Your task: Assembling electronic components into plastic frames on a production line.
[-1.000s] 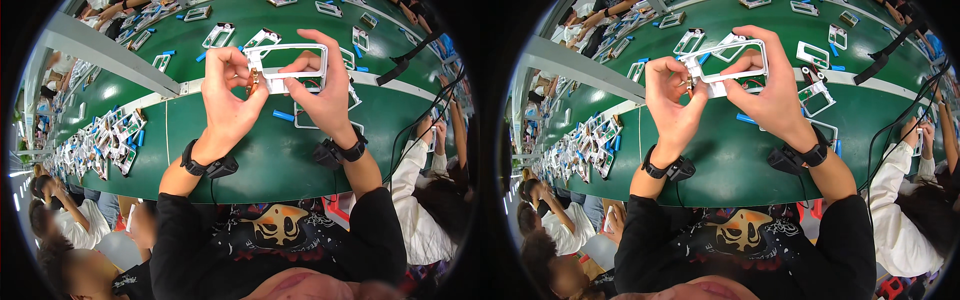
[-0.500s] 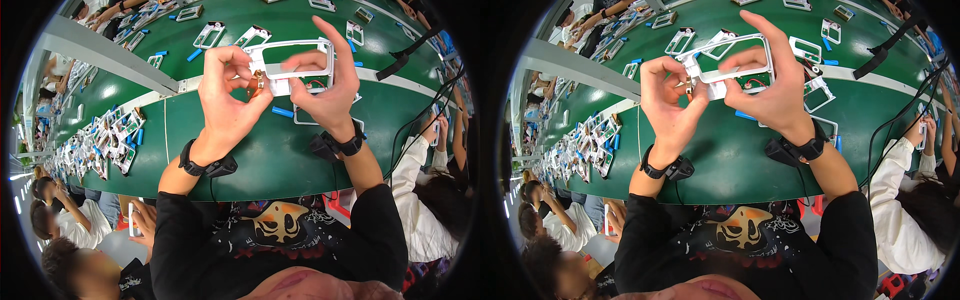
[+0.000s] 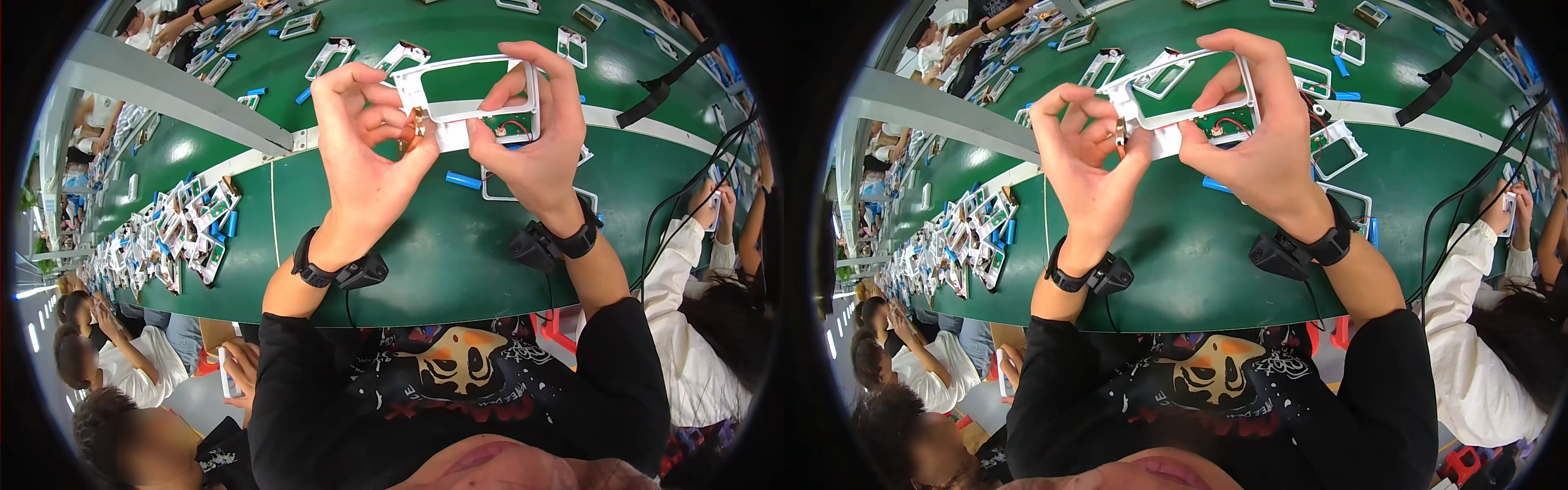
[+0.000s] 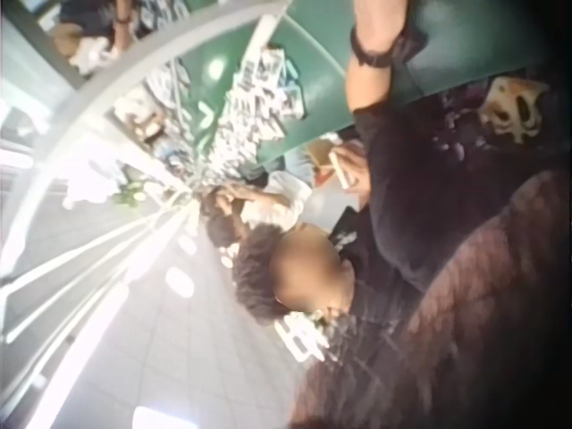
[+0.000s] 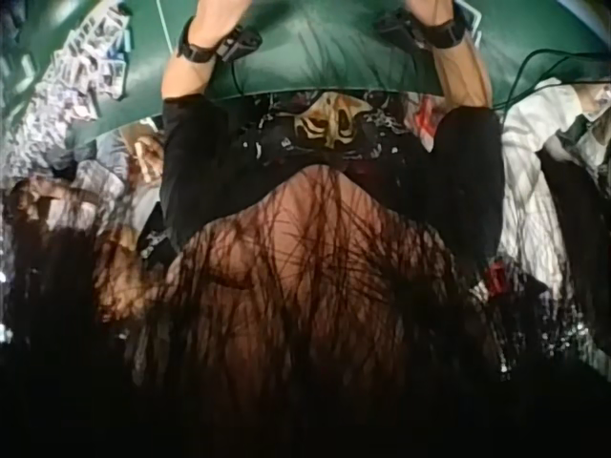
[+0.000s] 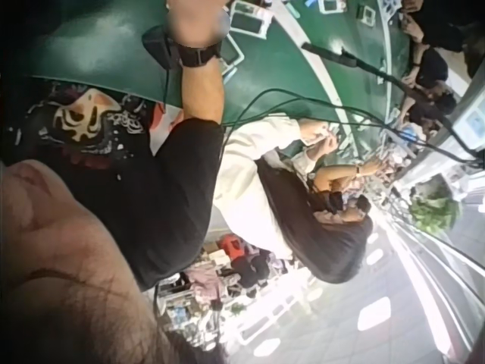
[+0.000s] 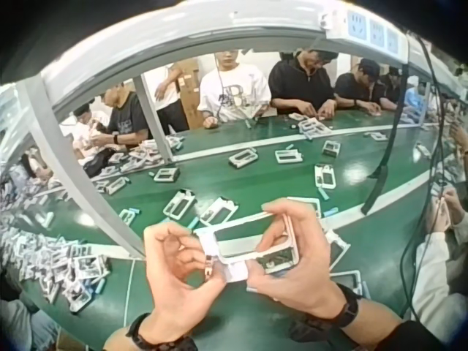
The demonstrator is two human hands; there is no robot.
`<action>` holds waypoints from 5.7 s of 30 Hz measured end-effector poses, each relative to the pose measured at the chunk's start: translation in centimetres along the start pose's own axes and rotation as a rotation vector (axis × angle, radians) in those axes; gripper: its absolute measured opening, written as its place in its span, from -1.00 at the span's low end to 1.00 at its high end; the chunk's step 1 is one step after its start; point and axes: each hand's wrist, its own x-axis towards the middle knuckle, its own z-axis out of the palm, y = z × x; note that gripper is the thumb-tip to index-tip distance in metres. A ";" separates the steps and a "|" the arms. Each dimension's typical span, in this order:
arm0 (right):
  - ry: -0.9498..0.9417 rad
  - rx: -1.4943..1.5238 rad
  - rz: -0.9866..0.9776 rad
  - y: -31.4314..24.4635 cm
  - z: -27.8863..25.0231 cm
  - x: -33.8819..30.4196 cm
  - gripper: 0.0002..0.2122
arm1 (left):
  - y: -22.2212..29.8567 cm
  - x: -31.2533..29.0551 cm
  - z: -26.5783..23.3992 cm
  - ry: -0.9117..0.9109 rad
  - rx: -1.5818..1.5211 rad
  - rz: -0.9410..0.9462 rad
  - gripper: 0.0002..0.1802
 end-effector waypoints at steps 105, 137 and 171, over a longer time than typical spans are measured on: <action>0.002 0.047 0.451 1.9 -3.8 1.9 -0.48 | -11.5 5.7 -6.1 -0.059 -0.320 -0.625 -0.65; -0.015 0.016 0.388 -0.1 -5.6 2.6 -0.60 | -16.6 6.6 -1.6 -0.587 1.175 0.292 -0.34; 0.105 -0.355 0.070 0.2 -0.6 0.7 -0.77 | -2.2 2.1 1.9 -0.333 -0.695 -0.788 -0.77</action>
